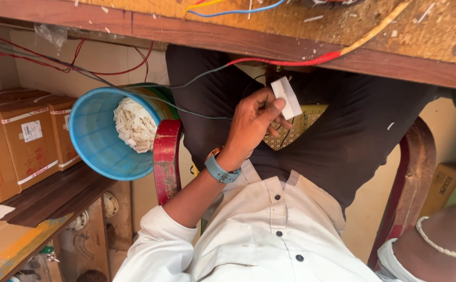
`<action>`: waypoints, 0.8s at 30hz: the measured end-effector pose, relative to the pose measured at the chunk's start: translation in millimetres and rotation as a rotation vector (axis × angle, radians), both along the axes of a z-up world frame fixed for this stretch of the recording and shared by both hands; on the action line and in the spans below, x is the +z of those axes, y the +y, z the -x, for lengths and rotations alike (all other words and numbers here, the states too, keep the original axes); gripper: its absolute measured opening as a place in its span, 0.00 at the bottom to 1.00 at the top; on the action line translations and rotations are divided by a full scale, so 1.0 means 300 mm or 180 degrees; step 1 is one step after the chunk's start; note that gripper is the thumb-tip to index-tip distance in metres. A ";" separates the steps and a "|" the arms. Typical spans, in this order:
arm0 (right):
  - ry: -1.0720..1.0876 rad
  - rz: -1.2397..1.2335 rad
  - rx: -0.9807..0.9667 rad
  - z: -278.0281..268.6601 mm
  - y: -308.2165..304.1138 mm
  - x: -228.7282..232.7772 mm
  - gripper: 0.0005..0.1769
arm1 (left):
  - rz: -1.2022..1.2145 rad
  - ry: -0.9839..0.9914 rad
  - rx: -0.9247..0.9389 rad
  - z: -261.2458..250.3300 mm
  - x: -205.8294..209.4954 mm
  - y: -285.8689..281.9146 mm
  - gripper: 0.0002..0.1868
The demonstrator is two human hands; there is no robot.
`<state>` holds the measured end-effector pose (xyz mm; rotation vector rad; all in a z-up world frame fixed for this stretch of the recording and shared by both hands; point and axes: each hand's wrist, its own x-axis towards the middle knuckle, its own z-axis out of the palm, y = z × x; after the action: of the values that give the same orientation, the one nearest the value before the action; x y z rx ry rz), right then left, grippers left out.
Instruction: The person strips insulation from wires using a yellow wire stripper, then inserts white plastic connectors onto the exposed wire ends of a motor stator. They cut a piece of white tape with scissors and wrap it around the connector assembly to secure the connections.
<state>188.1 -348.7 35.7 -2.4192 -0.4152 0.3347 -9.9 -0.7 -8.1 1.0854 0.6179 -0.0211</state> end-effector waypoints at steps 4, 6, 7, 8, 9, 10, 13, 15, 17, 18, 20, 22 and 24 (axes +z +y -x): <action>0.0438 -0.0326 -0.0021 0.041 -0.070 -0.020 0.09 | -0.0320 -0.0153 0.0079 -0.001 0.037 -0.004 0.16; 0.0815 -0.0759 0.0028 0.080 -0.073 -0.002 0.07 | -0.0324 -0.0304 0.0096 0.002 0.063 -0.004 0.16; 0.0972 -0.0991 0.0113 0.118 -0.065 0.018 0.06 | -0.0238 -0.0372 0.0121 0.006 0.076 -0.003 0.16; 0.1198 -0.1236 0.0128 0.141 -0.041 0.031 0.03 | -0.0152 -0.0441 0.0146 0.008 0.086 0.002 0.17; 0.1455 -0.1466 0.0151 0.164 -0.012 0.046 0.04 | -0.0086 -0.0546 0.0185 0.014 0.094 0.005 0.16; 0.1787 -0.1710 0.0100 0.220 0.033 0.034 0.11 | -0.0021 -0.0652 0.0224 0.020 0.099 0.008 0.16; 0.2714 -0.1816 0.0081 0.383 0.174 -0.007 0.29 | 0.0161 -0.0763 0.0290 0.033 0.112 0.007 0.16; 0.3368 -0.1137 0.0233 0.437 0.258 -0.028 0.37 | 0.0153 -0.0830 0.0329 0.029 0.121 0.002 0.16; 0.3846 -0.0767 0.0453 0.469 0.322 -0.027 0.45 | 0.0021 -0.0926 0.0382 0.027 0.130 -0.008 0.16; 0.3902 -0.0673 0.0651 0.475 0.345 -0.019 0.48 | -0.0211 -0.0807 0.0335 0.028 0.133 -0.007 0.16; 0.4001 -0.0581 0.0900 0.474 0.376 0.009 0.53 | -0.0660 -0.0578 0.0248 0.026 0.140 -0.010 0.15; 0.4083 -0.0603 0.1012 0.464 0.400 0.033 0.55 | -0.0833 -0.0517 0.0282 0.016 0.146 -0.011 0.13; 0.4019 -0.0510 0.1007 0.457 0.421 0.044 0.55 | -0.0893 -0.0473 0.0293 0.006 0.150 -0.005 0.12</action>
<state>51.0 -222.5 49.0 -1.5399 -0.2009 1.7175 -11.8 -2.0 36.9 1.3149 0.5460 0.2302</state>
